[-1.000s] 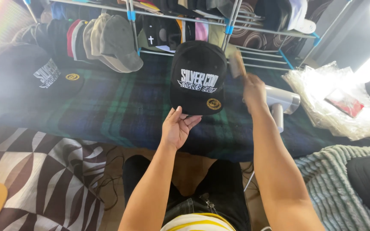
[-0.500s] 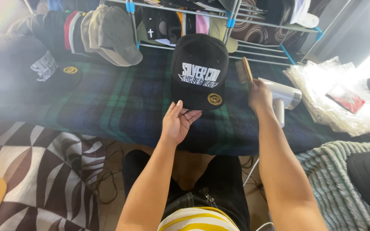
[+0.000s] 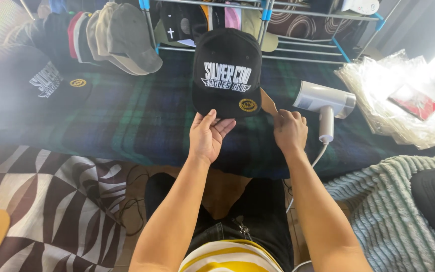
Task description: Cleaning a black baseball cap using a brush on a hat stand
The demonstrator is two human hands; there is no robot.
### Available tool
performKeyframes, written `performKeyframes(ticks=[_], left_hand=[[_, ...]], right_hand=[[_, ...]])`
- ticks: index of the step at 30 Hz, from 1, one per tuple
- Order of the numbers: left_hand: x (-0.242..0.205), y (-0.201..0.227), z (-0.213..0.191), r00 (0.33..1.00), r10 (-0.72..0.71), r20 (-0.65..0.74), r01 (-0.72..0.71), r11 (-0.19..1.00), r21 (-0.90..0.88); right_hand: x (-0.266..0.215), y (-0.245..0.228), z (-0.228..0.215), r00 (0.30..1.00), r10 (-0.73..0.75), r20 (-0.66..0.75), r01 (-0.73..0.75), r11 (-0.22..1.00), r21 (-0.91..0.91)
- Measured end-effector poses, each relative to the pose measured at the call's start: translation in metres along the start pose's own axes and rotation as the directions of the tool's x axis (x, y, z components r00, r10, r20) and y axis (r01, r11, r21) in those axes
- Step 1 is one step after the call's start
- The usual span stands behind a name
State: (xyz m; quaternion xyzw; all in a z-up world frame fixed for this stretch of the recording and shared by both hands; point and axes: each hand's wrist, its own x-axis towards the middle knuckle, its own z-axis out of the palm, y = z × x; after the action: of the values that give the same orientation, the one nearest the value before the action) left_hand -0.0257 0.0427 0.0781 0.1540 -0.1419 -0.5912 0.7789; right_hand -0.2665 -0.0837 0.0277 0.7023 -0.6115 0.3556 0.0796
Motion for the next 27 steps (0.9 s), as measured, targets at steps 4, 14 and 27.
performKeyframes(ticks=[4,14,27], left_hand=[[-0.013,0.015,0.046,0.999,0.042,-0.009,-0.042,0.999,-0.003],[0.027,0.032,0.115,0.985,0.156,-0.075,-0.137,0.968,0.21],[0.065,0.135,0.193,0.454,0.45,0.769,-0.601,-0.483,0.637]], right_hand=[[-0.003,-0.004,-0.002,0.999,-0.049,0.022,0.051,0.996,-0.078],[-0.012,-0.025,-0.023,0.993,-0.118,-0.018,0.115,0.988,-0.1],[0.066,-0.135,-0.252,0.561,-0.568,-0.602,0.785,0.596,0.17]])
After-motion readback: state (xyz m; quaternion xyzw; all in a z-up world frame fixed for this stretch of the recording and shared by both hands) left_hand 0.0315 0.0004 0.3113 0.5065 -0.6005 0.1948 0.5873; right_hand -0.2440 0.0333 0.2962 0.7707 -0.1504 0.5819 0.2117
